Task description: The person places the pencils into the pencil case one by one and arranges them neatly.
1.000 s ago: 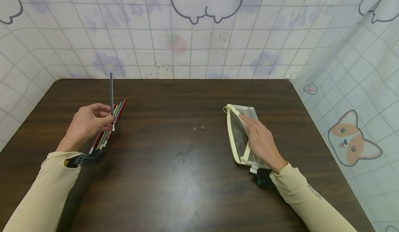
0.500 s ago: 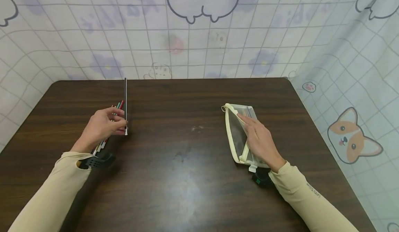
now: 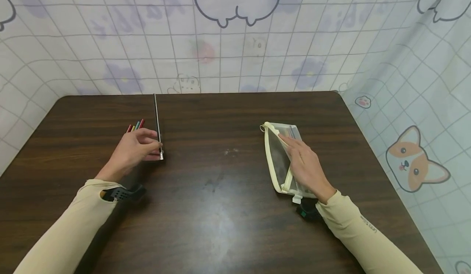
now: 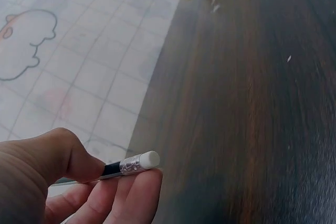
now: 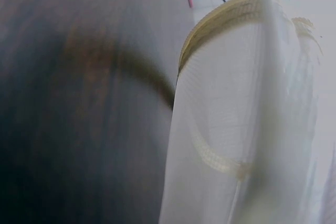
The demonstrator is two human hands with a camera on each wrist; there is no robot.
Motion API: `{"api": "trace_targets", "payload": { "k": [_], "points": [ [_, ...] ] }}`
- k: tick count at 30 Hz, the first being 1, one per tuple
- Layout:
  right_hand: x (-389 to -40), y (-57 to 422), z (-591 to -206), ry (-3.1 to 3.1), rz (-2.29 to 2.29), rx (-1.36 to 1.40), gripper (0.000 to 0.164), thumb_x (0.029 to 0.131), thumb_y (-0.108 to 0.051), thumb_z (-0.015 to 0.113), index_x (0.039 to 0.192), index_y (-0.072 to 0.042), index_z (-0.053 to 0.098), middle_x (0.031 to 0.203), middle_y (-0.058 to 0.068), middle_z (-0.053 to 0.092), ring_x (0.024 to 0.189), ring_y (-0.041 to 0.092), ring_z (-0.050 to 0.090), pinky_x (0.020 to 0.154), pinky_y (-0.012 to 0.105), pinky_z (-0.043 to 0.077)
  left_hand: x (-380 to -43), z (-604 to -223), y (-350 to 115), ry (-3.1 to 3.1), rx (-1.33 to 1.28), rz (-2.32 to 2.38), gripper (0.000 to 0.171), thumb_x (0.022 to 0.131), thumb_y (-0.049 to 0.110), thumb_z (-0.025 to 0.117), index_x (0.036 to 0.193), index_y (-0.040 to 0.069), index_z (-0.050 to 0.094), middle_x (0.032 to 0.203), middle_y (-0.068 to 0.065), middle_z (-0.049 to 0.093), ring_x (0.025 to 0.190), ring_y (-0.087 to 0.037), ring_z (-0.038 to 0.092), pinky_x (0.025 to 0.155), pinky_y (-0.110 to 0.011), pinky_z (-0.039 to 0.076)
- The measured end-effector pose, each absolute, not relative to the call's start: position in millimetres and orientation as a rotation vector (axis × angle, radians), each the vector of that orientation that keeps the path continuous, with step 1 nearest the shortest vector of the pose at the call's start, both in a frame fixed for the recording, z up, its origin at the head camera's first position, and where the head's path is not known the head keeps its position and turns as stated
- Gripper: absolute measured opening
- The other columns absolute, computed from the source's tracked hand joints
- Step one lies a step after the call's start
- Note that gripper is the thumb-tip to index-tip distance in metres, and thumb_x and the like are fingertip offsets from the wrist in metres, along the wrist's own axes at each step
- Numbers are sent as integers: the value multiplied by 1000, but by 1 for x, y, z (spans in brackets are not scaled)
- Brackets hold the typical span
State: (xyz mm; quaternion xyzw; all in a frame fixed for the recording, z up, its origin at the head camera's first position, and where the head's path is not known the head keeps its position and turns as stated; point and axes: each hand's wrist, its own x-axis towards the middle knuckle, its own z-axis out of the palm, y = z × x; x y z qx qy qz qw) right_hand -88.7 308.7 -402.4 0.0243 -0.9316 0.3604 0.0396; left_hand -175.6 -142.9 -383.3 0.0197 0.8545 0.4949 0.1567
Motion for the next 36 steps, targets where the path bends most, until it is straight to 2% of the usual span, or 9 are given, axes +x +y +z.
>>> {"api": "trace_targets", "payload": {
  "k": [11,24,32,36],
  "points": [
    [-89,310,-405,-2842,1105,85,48,112,-27,26,154,-25,49,161,12,47,154,39,37,125,64,32,-173,-384,-120,2368,88,1480,45,100,12,65,138,-7,48,122,-25,66,79,-7,74,79,-33,68],
    [-88,311,-404,-2827,1113,87,48,112,-27,26,154,-27,50,162,11,48,156,37,35,125,64,31,-179,-388,-82,2168,117,1630,50,98,6,64,141,-6,43,98,-1,71,81,-11,72,80,-35,68],
    [-88,310,-404,-2835,1142,63,48,112,-26,27,154,-28,49,163,10,46,156,38,33,126,66,29,-182,-393,-58,2050,140,1675,43,97,3,59,136,-2,43,102,-2,74,83,-15,72,82,-38,68],
    [-88,311,-404,-2838,1151,49,48,112,-25,27,154,-29,49,164,10,45,156,37,33,126,67,28,-183,-396,-43,1993,156,1701,41,96,0,58,134,-1,43,99,0,74,84,-16,73,83,-39,68]
  ]
}}
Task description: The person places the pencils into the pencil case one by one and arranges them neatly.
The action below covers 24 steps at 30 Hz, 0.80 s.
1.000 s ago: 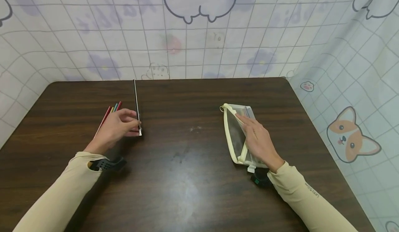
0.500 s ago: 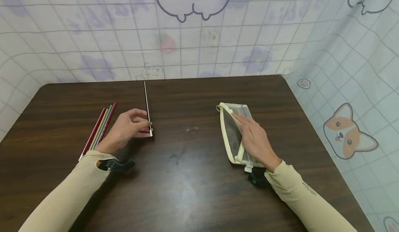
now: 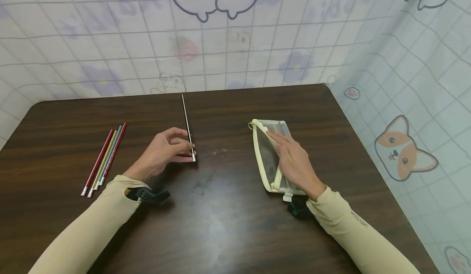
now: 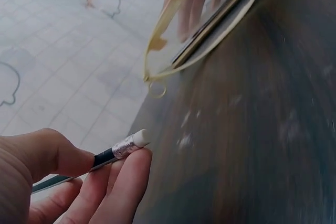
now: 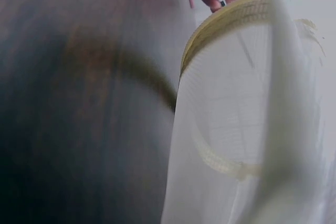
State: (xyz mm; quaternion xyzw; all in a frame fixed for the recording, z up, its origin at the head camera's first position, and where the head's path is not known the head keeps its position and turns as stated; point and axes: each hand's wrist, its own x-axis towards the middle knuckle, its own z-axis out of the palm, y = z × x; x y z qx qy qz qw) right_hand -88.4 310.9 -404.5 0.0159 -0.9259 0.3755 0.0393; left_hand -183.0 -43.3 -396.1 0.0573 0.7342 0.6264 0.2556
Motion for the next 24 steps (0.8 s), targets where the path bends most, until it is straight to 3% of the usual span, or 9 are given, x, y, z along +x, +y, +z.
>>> {"api": "trace_targets", "payload": {
  "k": [18,24],
  "points": [
    [-88,311,-403,-2835,1142,56,48,112,-26,28,154,-28,50,162,9,48,155,36,36,126,66,30,-170,-399,30,1765,158,1753,36,95,-2,58,127,5,44,107,-16,73,84,-18,71,83,-39,68],
    [-87,311,-403,-2838,1143,45,48,112,-26,28,153,-28,51,161,9,48,155,37,37,125,66,30,-159,-403,55,1652,156,1721,40,93,-8,63,127,2,44,94,-9,72,79,-18,70,76,-36,68]
  ]
}}
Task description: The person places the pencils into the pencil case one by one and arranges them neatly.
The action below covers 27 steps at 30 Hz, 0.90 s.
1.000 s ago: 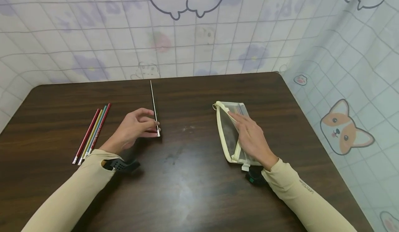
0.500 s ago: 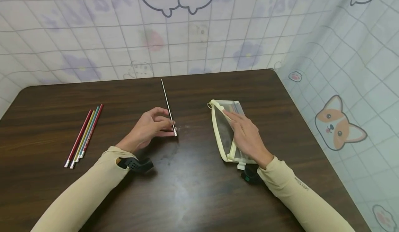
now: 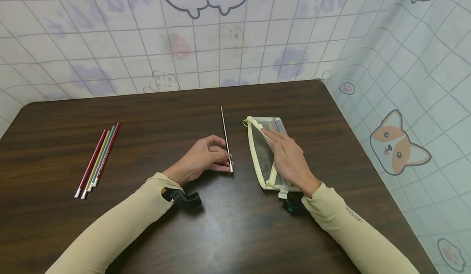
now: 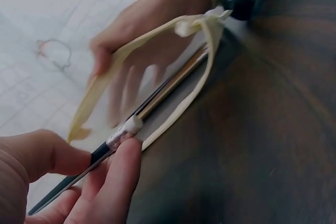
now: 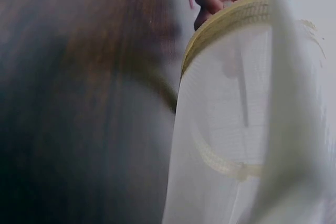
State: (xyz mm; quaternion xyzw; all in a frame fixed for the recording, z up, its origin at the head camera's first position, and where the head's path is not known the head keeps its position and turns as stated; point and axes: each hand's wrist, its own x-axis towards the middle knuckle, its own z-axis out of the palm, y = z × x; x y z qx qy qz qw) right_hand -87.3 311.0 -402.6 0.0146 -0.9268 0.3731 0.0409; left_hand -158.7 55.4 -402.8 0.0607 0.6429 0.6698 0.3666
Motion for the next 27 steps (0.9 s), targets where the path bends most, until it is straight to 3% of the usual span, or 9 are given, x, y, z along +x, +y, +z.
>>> {"api": "trace_targets", "payload": {
  "k": [7,27],
  "points": [
    [-88,312,-403,-2848,1133,35,48,112,-28,27,154,-29,50,162,8,47,155,37,36,125,66,29,-145,-405,74,1585,210,1655,39,91,-8,63,126,-2,46,89,-8,71,73,-19,71,73,-34,68],
    [-87,313,-402,-2850,1114,32,47,112,-29,28,153,-29,51,161,9,49,152,37,40,122,68,32,-131,-404,102,1508,255,1578,35,91,-7,62,120,1,44,86,-8,67,76,-18,69,76,-34,68]
  ]
}}
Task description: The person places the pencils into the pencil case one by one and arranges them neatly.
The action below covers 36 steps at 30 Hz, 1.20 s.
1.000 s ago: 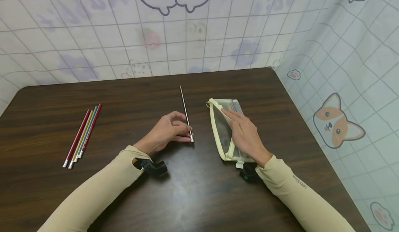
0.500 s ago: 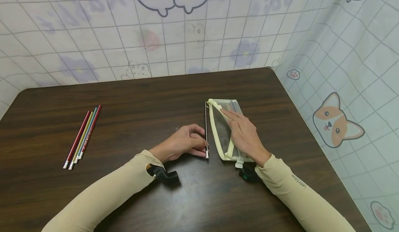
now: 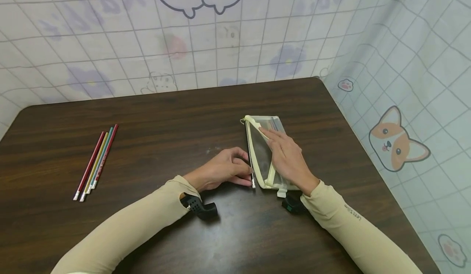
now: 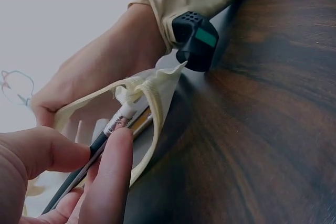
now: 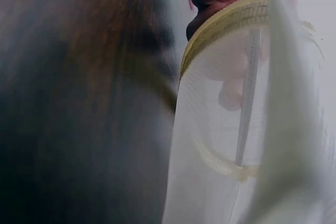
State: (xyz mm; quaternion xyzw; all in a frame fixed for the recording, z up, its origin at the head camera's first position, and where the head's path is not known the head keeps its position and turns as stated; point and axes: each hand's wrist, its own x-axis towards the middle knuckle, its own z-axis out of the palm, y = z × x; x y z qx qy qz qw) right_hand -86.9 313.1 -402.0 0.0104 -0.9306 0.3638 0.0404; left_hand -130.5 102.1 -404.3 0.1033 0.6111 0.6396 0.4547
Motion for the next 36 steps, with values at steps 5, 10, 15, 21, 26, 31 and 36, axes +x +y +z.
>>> {"api": "trace_targets", "payload": {
  "k": [5,10,15,21,26,31,36],
  "points": [
    [-87,313,-403,-2844,1108,36,47,112,-28,30,153,-28,51,160,11,49,151,39,41,121,69,32,-129,-403,103,1497,248,1577,35,90,-8,61,120,1,44,88,-9,67,77,-19,69,79,-36,68],
    [-87,313,-402,-2847,1110,34,46,112,-28,30,153,-29,51,161,10,49,151,39,41,121,70,31,-126,-402,103,1483,259,1581,36,91,-7,61,121,0,44,88,-9,67,77,-19,69,79,-36,68],
    [-88,313,-402,-2850,1118,44,46,112,-28,30,154,-29,50,161,10,48,152,38,40,122,70,31,-128,-401,108,1506,270,1578,37,92,-6,62,124,-1,44,88,-9,68,77,-18,70,79,-35,68],
    [-88,313,-403,-2855,1128,45,46,112,-29,31,154,-30,50,162,8,48,153,37,39,122,70,31,-138,-401,117,1543,285,1578,31,97,-1,63,124,-3,48,90,-8,70,77,-16,74,77,-31,68],
    [-88,312,-405,-2847,1104,49,47,111,-28,30,153,-30,51,161,9,49,151,38,41,120,70,33,-142,-402,126,1598,298,1567,35,97,-1,62,129,-7,49,87,-6,69,72,-12,72,73,-26,67],
    [-88,312,-404,-2863,1094,39,48,112,-29,27,154,-32,49,162,7,48,153,38,39,120,72,31,-145,-405,132,1656,291,1548,49,95,-6,62,141,-11,45,90,-11,71,69,-10,72,74,-25,67],
    [-86,312,-403,-2867,1115,32,47,112,-31,27,154,-33,48,162,4,48,154,36,38,122,72,29,-145,-405,134,1687,325,1503,45,97,0,66,139,-11,52,104,-22,77,74,-10,75,79,-27,67]
  ]
}}
